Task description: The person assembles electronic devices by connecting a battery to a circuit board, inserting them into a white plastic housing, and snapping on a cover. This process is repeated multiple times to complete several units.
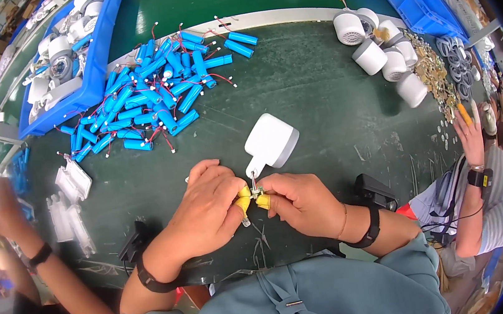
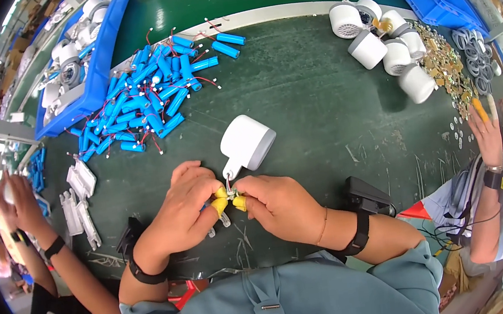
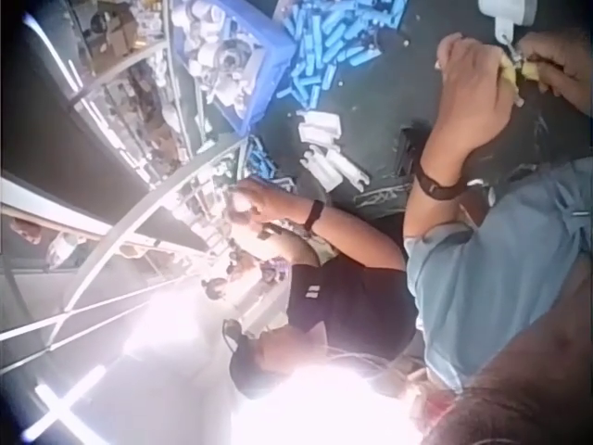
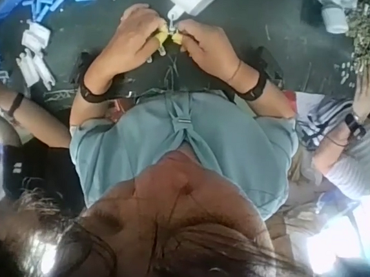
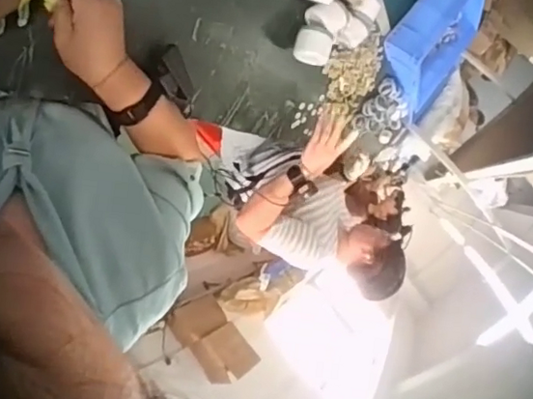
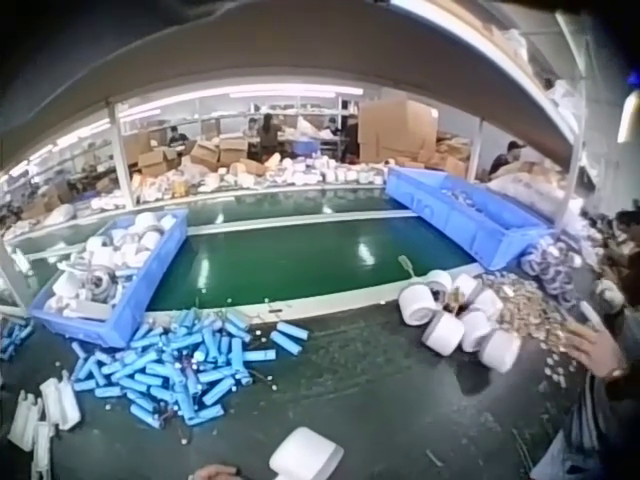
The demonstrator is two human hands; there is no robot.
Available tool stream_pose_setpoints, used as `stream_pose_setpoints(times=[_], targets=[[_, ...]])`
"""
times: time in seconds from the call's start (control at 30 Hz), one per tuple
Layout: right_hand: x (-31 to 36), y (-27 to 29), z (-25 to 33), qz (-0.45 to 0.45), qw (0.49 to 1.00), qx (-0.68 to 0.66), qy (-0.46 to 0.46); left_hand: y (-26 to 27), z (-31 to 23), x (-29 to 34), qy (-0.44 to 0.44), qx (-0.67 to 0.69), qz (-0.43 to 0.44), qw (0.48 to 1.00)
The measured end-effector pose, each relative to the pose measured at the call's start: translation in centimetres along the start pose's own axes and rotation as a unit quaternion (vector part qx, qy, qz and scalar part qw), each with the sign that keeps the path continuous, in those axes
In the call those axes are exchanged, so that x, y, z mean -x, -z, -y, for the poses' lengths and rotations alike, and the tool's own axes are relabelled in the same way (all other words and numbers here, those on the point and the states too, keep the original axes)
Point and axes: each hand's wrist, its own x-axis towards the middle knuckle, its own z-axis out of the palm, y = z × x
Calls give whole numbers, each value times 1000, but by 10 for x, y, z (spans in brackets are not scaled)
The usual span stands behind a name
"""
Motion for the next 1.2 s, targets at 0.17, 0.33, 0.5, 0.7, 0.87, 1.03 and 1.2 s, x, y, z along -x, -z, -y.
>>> stream_pose_setpoints(times=[0.17, 0.33, 0.5, 0.7, 0.87, 1.03, 1.2], targets=[[1, -4, 0, -13, 996, 73, 48, 5, 2, 2, -21, 15, 40, 999], [-1, -4, 0, 12, 998, 40, 48, 8, 4, 6, -16, 47, 61, 997], [0, -8, -1, -13, 987, 113, 112, 9, 2, 7, -24, 37, 69, 997], [0, -11, -2, -45, 985, 129, 104, 2, 1, 7, -44, 14, 23, 999], [0, -13, -1, -74, 991, 104, 32, -13, -3, 6, -9, -24, -119, 993], [-2, -18, -1, -141, 975, 143, 100, -24, -17, 9, 29, 0, -154, 988], [-1, -20, 0, -154, 971, 155, 100, -25, -23, 9, 37, 25, -145, 988]])
